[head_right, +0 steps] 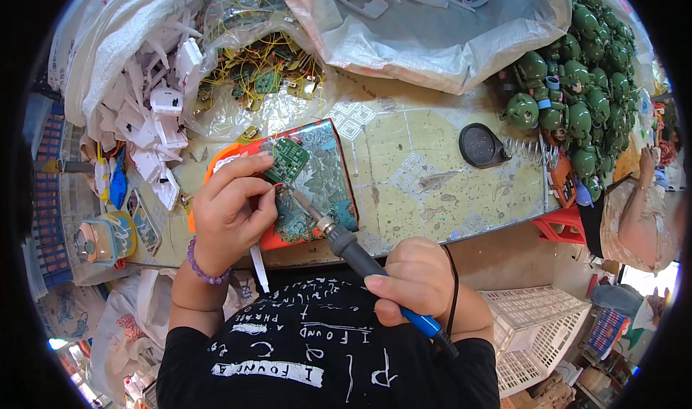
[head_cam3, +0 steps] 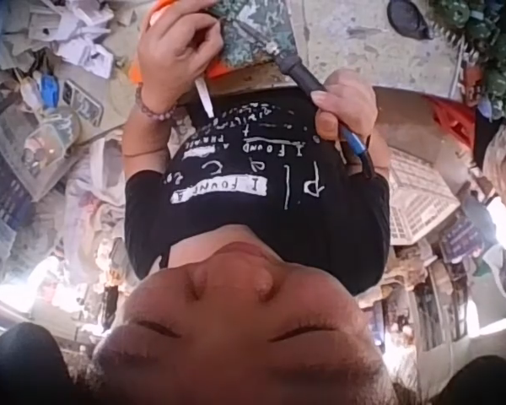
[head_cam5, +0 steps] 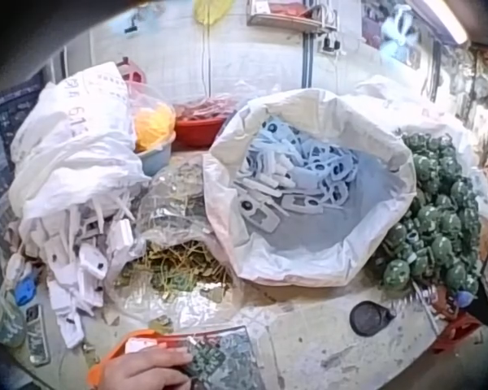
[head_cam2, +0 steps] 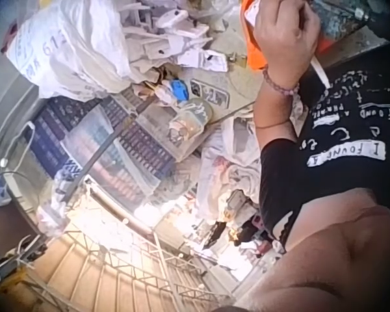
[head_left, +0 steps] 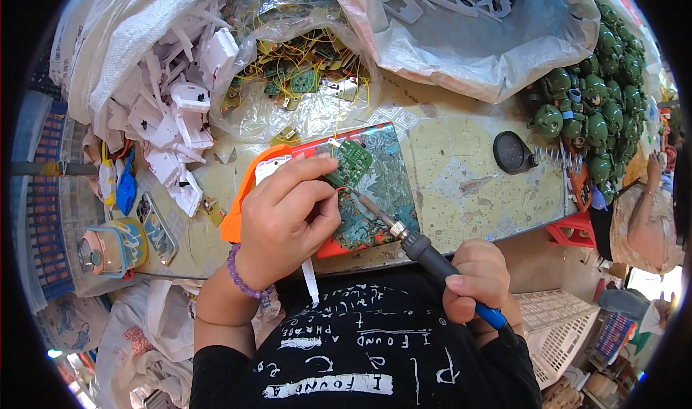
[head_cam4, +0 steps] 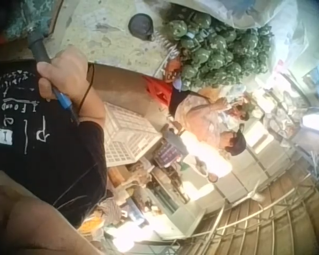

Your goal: Soldering electronic components onto a circuit board and assembling it into a toy walkie-talkie housing.

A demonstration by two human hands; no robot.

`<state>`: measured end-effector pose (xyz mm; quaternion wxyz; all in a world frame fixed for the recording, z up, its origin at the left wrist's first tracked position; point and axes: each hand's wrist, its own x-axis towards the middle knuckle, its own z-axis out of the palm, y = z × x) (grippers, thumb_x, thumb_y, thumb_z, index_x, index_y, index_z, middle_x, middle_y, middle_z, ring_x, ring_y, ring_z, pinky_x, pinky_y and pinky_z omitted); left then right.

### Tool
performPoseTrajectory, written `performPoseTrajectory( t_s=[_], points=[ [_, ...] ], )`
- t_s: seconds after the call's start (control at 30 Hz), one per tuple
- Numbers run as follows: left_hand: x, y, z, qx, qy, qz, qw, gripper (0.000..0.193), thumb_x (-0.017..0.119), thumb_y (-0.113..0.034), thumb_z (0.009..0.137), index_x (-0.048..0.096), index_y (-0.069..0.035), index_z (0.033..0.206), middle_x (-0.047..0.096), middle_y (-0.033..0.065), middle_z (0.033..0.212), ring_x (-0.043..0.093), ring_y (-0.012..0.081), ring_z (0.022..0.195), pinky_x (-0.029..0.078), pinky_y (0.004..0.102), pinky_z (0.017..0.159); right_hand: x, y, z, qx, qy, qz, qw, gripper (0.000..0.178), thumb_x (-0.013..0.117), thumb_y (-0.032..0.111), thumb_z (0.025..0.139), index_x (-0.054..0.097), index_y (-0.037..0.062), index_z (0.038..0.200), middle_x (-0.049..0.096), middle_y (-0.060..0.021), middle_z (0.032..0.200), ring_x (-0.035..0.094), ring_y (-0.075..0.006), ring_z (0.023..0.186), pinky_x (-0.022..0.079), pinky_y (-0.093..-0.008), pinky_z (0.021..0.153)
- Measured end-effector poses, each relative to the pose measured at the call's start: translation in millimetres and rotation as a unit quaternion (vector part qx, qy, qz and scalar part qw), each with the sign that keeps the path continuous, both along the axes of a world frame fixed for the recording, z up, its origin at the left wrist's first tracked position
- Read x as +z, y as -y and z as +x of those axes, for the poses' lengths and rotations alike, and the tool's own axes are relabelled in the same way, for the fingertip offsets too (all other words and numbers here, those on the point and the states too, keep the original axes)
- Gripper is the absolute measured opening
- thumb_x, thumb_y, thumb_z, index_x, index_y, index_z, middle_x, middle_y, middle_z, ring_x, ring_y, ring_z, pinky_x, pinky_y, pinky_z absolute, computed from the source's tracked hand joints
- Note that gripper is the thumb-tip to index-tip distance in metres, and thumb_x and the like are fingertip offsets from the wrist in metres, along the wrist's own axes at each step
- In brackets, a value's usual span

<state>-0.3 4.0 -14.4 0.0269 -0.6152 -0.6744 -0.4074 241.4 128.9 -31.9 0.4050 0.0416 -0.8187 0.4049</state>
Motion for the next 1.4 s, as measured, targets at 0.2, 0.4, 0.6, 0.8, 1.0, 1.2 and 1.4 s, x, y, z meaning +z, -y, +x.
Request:
performPoseTrajectory(
  t_s=[0.2,0.4,0.6,0.8,1.0,1.2,1.4],
  points=[
    [1.3,0.4,1.4,0.006,-0.001,-0.008,1.0,0.016,0.074,0.003,0.07,0.064,-0.002,0.081,0.069,0.0109,0.104,0.07,0.0285,0.087,0.058,0.0376,0.081,1.1,0.7,-1.0,0.001,-0.006,0.007,1.0,0.024,0.067,0.014,0.086,0.061,0.0062,0.109,0.054,-0.0019,0.065,0.053,-0.0199,0.052,0.04,-0.0334,0.045],
    [2.9,0.6,1.0,-0.002,-0.019,-0.011,1.0,0.015,0.073,0.003,0.069,0.064,-0.002,0.08,0.069,0.011,0.103,0.07,0.0297,0.093,0.057,0.0413,0.089,3.3,-1.4,-4.3,0.014,-0.025,0.047,0.998,0.025,0.07,0.015,0.084,0.064,0.0044,0.106,0.055,-0.0024,0.069,0.052,-0.018,0.053,0.038,-0.0311,0.043],
    [3.7,0.6,1.5,-0.003,-0.024,-0.013,1.0,0.014,0.073,0.002,0.07,0.064,-0.002,0.079,0.07,0.0114,0.102,0.07,0.0293,0.093,0.057,0.0419,0.091,7.0,-1.2,-0.1,0.015,-0.021,0.078,0.997,0.026,0.07,0.017,0.085,0.064,0.0037,0.107,0.056,-0.0026,0.073,0.052,-0.0173,0.054,0.038,-0.0302,0.044],
    [5.3,-0.2,1.9,-0.004,-0.026,-0.013,1.0,0.013,0.073,0.002,0.07,0.064,-0.001,0.079,0.07,0.0115,0.102,0.07,0.0294,0.092,0.057,0.0422,0.091,7.1,-0.4,0.5,0.008,-0.023,0.085,0.996,0.027,0.07,0.018,0.087,0.063,0.0033,0.108,0.056,-0.0029,0.075,0.052,-0.0171,0.055,0.038,-0.0299,0.044],
    [3.9,1.2,2.1,0.0,-0.017,-0.016,1.0,0.013,0.073,0.002,0.071,0.064,-0.001,0.08,0.069,0.0116,0.102,0.07,0.0304,0.092,0.057,0.0431,0.091,-4.6,1.4,10.0,-0.008,-0.017,0.063,0.998,0.028,0.07,0.019,0.087,0.061,0.0054,0.11,0.056,-0.0037,0.072,0.053,-0.0188,0.054,0.039,-0.0336,0.044],
    [4.3,-0.3,6.1,0.005,0.006,-0.014,1.0,0.012,0.072,0.004,0.071,0.064,0.0,0.08,0.069,0.014,0.103,0.069,0.0322,0.094,0.053,0.0443,0.096,-1.6,-46.2,52.5,-0.399,-0.19,-0.105,0.891,0.015,0.062,0.02,0.093,0.058,0.0057,0.095,0.05,-0.0018,0.067,0.046,-0.0118,0.052,0.032,-0.027,0.045],
    [6.4,0.5,7.7,0.012,0.02,-0.026,0.999,0.013,0.07,0.006,0.071,0.063,0.001,0.081,0.069,0.0157,0.104,0.069,0.0341,0.097,0.051,0.0463,0.098,67.5,-128.9,148.6,-0.559,-0.223,-0.185,0.777,0.021,0.057,0.019,0.097,0.058,0.0035,0.083,0.041,0.0031,0.055,0.036,-0.0049,0.045,0.027,-0.0192,0.044]
  ],
)
